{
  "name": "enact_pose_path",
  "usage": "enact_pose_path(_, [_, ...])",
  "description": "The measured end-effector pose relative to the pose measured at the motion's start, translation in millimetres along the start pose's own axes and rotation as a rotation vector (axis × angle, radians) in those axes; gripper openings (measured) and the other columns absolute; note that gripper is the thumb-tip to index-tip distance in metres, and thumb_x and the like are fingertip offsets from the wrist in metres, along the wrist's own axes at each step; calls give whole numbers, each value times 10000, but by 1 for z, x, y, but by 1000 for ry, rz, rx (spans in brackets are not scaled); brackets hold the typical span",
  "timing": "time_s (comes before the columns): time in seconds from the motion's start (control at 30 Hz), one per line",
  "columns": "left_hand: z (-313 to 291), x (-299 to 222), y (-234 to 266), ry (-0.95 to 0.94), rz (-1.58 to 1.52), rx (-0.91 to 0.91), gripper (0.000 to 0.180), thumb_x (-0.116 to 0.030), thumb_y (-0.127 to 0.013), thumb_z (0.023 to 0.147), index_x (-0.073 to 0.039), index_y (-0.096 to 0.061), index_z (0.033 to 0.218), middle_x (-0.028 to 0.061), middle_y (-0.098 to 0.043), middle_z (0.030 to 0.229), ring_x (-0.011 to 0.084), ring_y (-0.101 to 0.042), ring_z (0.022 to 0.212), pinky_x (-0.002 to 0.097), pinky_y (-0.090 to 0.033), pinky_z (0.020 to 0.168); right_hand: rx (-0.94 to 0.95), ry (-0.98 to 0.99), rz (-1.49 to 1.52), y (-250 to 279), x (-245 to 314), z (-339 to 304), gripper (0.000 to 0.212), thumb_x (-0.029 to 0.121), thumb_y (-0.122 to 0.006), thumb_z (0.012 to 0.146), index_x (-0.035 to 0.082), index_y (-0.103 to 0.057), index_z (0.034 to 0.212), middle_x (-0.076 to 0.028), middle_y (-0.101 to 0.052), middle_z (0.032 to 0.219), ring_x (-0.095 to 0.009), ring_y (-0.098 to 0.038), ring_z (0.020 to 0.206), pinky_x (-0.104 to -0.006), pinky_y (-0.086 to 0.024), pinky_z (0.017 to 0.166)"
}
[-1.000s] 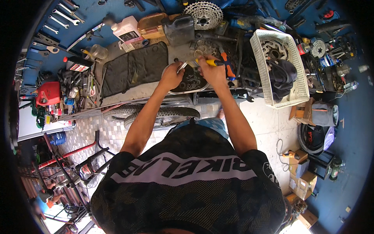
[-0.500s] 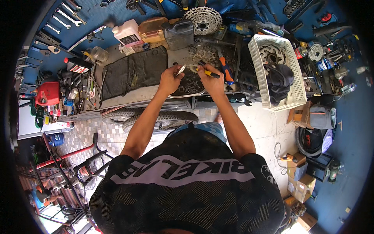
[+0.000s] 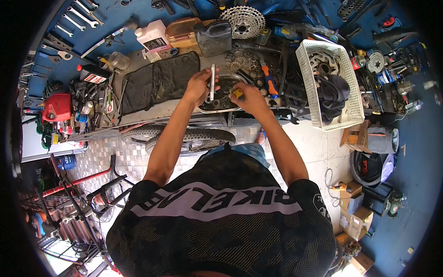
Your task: The person uses a yellow-handled brush to scrub small mechanical parts in a metal tray. They repeatedly pick up parts, scrub them, and place them back in the tray.
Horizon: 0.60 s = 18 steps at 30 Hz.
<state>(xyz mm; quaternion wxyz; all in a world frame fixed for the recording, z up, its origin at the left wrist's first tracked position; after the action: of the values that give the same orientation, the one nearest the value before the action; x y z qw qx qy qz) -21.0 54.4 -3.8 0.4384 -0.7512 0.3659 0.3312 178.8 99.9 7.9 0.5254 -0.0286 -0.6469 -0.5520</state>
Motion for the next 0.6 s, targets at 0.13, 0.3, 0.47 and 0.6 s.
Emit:
enact_pose_path(0.13, [-2, -2, -4, -16, 23, -30, 177, -181, -503, 1164, -97, -576, 1302, 64, -697, 1145, 200, -684, 1108, 372, -581, 853, -65, -15, -174, 9, -1, -1, 407, 429, -766, 975, 31, -721, 1044, -168, -773, 869, -354, -772, 810, -446, -602, 753])
enact_pose_path(0.3, [1, 9, 1, -65, 102, -53, 136, -217, -517, 1166, -182, -507, 1297, 78, -717, 1255, 235, -699, 1132, 437, -585, 905, -211, -447, 779, 14, 10, 25, 388, 405, -692, 1063, 22, -668, 1007, -104, -732, 742, -145, -712, 586, -295, -540, 482])
enact_pose_path(0.47, [-7, 1, -16, -187, 9, -63, 127, -266, -527, 1166, -210, -505, 1278, 51, -695, 1269, 216, -673, 1128, 446, -591, 890, -257, -472, 835, -15, 3, 14, 341, 342, -679, 1073, 2, -658, 1071, -109, -729, 737, -160, -703, 553, -295, -575, 501])
enact_pose_path(0.6, [-4, 4, -4, -230, 98, -118, 183, -276, -551, 1157, -216, -490, 1319, 39, -655, 1214, 209, -674, 1090, 454, -609, 882, -305, -425, 907, -7, 26, 20, 334, 322, -680, 1072, -7, -643, 1033, -106, -719, 714, -155, -691, 534, -300, -567, 484])
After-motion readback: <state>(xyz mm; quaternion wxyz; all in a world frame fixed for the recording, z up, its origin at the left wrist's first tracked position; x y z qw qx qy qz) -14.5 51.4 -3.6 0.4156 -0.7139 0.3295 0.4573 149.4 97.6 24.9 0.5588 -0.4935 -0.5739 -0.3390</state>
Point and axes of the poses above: each hand's wrist, its own z-axis towards the middle knuckle, its own y-axis out of the back of the hand, x = y × z, the point moved 6 cm from there along z, towards the middle knuckle
